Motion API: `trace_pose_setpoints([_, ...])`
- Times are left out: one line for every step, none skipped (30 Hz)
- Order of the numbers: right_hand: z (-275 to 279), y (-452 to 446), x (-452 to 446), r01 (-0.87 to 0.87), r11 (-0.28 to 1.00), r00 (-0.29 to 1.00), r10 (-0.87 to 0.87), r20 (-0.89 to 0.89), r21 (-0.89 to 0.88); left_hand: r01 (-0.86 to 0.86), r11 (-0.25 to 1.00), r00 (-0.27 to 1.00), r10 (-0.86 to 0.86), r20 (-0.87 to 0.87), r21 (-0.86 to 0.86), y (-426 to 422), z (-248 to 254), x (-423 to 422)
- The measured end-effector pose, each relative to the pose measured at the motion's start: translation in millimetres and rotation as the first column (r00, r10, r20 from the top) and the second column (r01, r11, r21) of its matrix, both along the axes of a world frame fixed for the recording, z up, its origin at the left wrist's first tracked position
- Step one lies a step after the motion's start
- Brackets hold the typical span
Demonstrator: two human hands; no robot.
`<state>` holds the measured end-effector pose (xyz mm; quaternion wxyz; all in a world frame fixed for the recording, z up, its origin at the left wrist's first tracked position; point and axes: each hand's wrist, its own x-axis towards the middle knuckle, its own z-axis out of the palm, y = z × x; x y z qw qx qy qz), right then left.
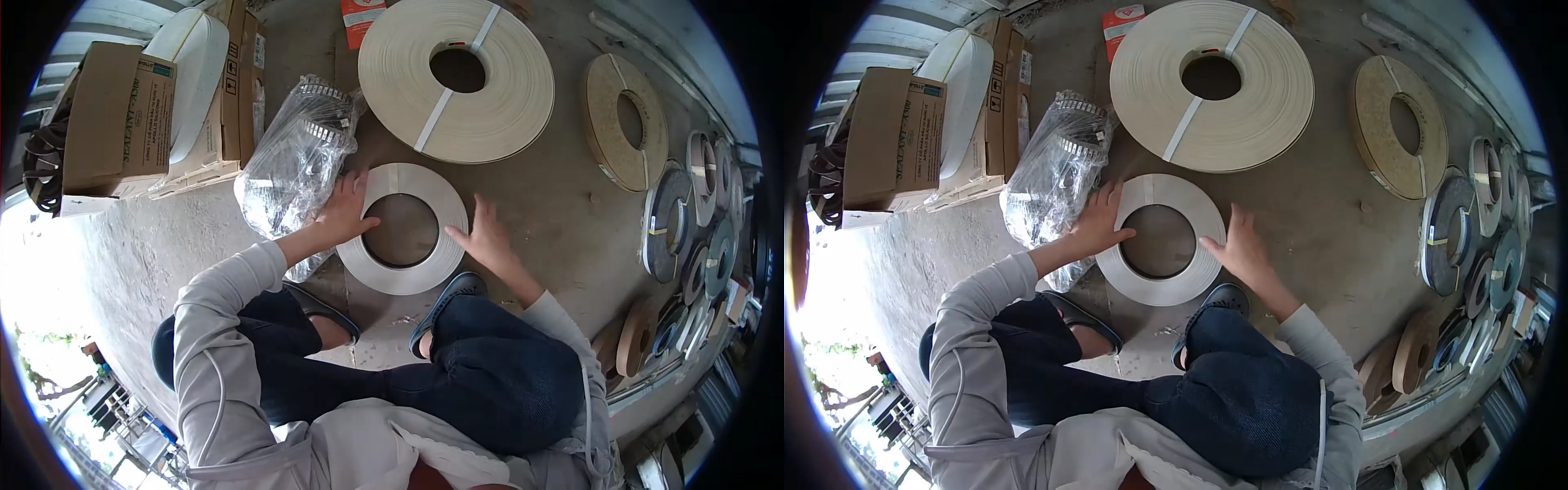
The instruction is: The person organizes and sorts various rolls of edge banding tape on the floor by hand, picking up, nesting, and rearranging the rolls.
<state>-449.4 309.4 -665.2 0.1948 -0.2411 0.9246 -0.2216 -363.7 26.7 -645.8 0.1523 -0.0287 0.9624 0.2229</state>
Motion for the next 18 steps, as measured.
trace_pose_setpoints([3, -12, 6, 0.001, 1.000, 1.000, 0.000, -0.003, 0.003, -0.088, 0.995, 0.994, 0.091, 0.068, -0.051, 0, -9, 4])
trace_pose_setpoints([7, -25, 11, -0.010, 0.996, 1.000, 0.008, 0.022, 0.083, -0.089, 0.995, 0.994, 0.092, 0.061, -0.048, 1, -14, 4])
trace_pose_setpoints([10, -36, 13, -0.022, 0.987, 0.999, 0.015, 0.044, 0.161, -0.104, 0.992, 0.991, 0.110, 0.082, -0.070, 2, -19, 2])
trace_pose_setpoints([12, -42, 11, -0.035, 0.971, 0.998, 0.020, 0.066, 0.238, -0.120, 0.988, 0.986, 0.130, 0.102, -0.094, 3, -21, -2])
trace_pose_setpoints([11, -43, 10, -0.033, 0.971, 0.998, 0.021, 0.054, 0.238, -0.134, 0.984, 0.982, 0.149, 0.120, -0.118, 2, -23, -5])
trace_pose_setpoints([7, -43, 11, -0.015, 0.975, 0.999, 0.005, 0.048, 0.222, -0.137, 0.984, 0.983, 0.150, 0.108, -0.117, 2, -21, -7])
trace_pose_setpoints([3, -42, 14, 0.001, 0.978, 0.999, -0.010, 0.046, 0.207, -0.155, 0.983, 0.981, 0.165, 0.100, -0.104, 4, -19, -4])
trace_pose_setpoints([0, -42, 14, 0.017, 0.982, 0.999, -0.025, 0.041, 0.188, -0.172, 0.981, 0.980, 0.181, 0.088, -0.093, 5, -17, -2])
trace_pose_setpoints([1, -41, 14, 0.016, 0.983, 0.999, -0.022, 0.030, 0.184, -0.190, 0.978, 0.978, 0.196, 0.076, -0.083, 4, -15, -1])
trace_pose_setpoints([3, -37, 18, 0.049, 0.997, 0.999, -0.048, -0.012, 0.063, -0.194, 0.977, 0.977, 0.200, 0.072, -0.084, 4, -14, 3])
trace_pose_setpoints([8, -34, 22, 0.077, 0.995, 0.996, -0.080, -0.046, -0.060, -0.246, 0.969, 0.968, 0.245, 0.049, 0.000, 4, -11, 8])
trace_pose_setpoints([13, -31, 27, 0.105, 0.978, 0.991, -0.119, -0.068, -0.179, -0.290, 0.953, 0.957, 0.288, 0.037, 0.086, 6, -8, 17])
trace_pose_setpoints([21, -30, 27, 0.109, 0.978, 0.990, -0.122, -0.064, -0.177, -0.330, 0.928, 0.944, 0.330, 0.026, 0.173, 7, -5, 23])
trace_pose_setpoints([37, -31, 21, 0.076, 0.980, 0.993, -0.091, -0.073, -0.185, -0.327, 0.929, 0.944, 0.329, 0.020, 0.173, 7, 1, 25])
trace_pose_setpoints([57, -32, 14, 0.044, 0.980, 0.995, -0.061, -0.083, -0.193, -0.333, 0.917, 0.941, 0.337, 0.018, 0.220, 8, 9, 27])
trace_pose_setpoints([74, -34, 6, 0.012, 0.979, 0.995, -0.032, -0.095, -0.201, -0.336, 0.903, 0.938, 0.345, 0.013, 0.267, 8, 20, 26])
trace_pose_setpoints([90, -35, -5, 0.017, 0.979, 0.995, -0.038, -0.097, -0.203, -0.338, 0.887, 0.936, 0.351, 0.016, 0.313, 7, 30, 25])
trace_pose_setpoints([105, -36, -25, 0.018, 0.975, 0.996, -0.036, -0.078, -0.222, -0.333, 0.890, 0.939, 0.345, 0.017, 0.313, 5, 49, 12])
